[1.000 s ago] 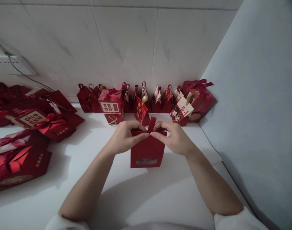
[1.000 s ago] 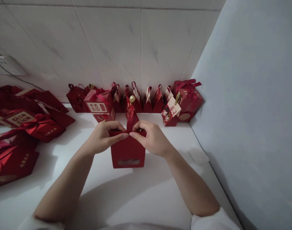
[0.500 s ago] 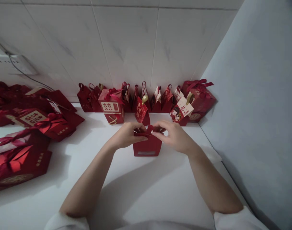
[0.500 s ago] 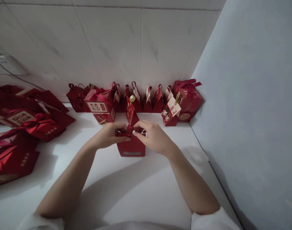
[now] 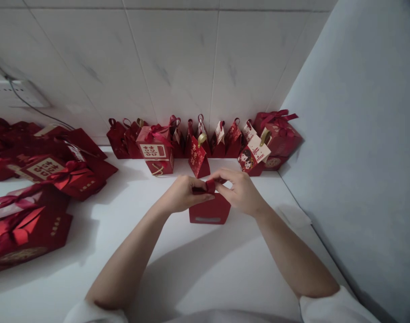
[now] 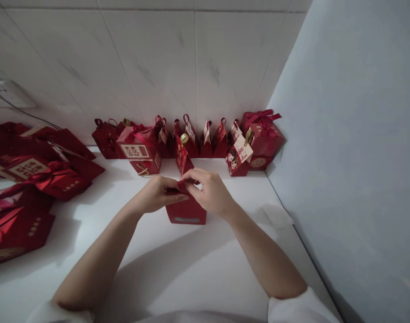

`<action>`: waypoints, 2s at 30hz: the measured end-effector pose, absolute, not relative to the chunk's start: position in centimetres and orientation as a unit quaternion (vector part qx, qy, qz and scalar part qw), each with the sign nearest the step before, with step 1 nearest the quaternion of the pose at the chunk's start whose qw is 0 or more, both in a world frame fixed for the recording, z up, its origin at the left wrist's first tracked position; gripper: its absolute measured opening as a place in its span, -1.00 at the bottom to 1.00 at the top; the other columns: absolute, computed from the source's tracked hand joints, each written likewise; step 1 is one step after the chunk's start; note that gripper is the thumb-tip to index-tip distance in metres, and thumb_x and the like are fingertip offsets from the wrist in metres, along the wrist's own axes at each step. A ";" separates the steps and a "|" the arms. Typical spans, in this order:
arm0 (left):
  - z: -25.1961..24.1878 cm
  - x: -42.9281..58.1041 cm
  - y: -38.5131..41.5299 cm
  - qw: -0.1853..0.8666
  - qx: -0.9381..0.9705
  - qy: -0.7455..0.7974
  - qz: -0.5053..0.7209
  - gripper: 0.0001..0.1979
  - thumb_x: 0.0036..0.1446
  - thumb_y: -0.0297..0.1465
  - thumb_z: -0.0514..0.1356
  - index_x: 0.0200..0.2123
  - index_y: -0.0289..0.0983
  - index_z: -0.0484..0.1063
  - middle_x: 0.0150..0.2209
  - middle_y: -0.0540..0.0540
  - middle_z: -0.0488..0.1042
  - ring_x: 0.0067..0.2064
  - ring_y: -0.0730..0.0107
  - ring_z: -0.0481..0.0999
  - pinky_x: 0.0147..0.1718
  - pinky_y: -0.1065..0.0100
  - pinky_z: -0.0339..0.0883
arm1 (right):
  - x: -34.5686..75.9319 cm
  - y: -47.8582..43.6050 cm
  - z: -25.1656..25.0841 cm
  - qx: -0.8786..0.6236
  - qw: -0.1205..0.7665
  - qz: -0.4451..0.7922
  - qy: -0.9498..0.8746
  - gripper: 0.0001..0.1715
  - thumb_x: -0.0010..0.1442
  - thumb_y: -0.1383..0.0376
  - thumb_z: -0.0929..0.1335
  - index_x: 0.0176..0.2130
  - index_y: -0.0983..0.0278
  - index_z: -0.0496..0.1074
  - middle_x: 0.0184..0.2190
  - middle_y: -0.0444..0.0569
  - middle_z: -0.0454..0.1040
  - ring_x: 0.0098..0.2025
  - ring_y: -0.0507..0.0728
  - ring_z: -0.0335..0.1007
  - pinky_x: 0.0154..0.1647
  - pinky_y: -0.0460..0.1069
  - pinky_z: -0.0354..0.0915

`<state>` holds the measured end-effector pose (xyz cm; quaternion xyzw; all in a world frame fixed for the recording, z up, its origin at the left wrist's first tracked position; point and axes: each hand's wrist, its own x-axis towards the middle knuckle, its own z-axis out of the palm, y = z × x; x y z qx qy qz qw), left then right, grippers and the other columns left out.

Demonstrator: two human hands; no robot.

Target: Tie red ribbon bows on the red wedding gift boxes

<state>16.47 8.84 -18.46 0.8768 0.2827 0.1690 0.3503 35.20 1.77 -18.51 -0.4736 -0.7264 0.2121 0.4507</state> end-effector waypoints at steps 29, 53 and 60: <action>-17.6 16.3 8.3 0.321 0.888 0.286 0.161 -0.74 0.14 -0.23 0.23 -0.41 -0.28 0.62 -0.62 0.06 0.26 -0.52 0.55 0.10 -0.56 0.49 -0.01 | 37.4 0.6 -16.9 -0.515 0.257 0.259 -0.775 -0.95 0.21 0.27 0.37 -0.26 0.20 0.43 -0.25 -0.10 0.53 -0.21 0.12 0.44 -0.21 0.00 0.29; -17.2 15.8 8.5 0.265 0.918 0.248 0.158 -0.85 0.18 -0.37 0.21 -0.29 -0.27 0.58 -0.40 -0.03 0.55 -0.43 0.47 0.40 -0.40 0.45 0.20 | 36.5 0.8 -17.5 -0.496 0.243 0.170 -0.816 -0.82 0.32 0.38 0.26 -0.36 0.23 0.30 -0.36 -0.07 0.42 -0.36 0.09 0.32 -0.34 -0.02 0.18; -17.4 15.8 8.7 0.277 0.914 0.250 0.160 -0.85 0.18 -0.36 0.22 -0.29 -0.26 0.58 -0.41 -0.02 0.55 -0.42 0.48 0.40 -0.39 0.45 0.21 | 36.8 0.7 -17.4 -0.495 0.240 0.195 -0.812 -0.86 0.31 0.38 0.26 -0.32 0.23 0.35 -0.31 -0.06 0.45 -0.29 0.11 0.37 -0.28 -0.01 0.21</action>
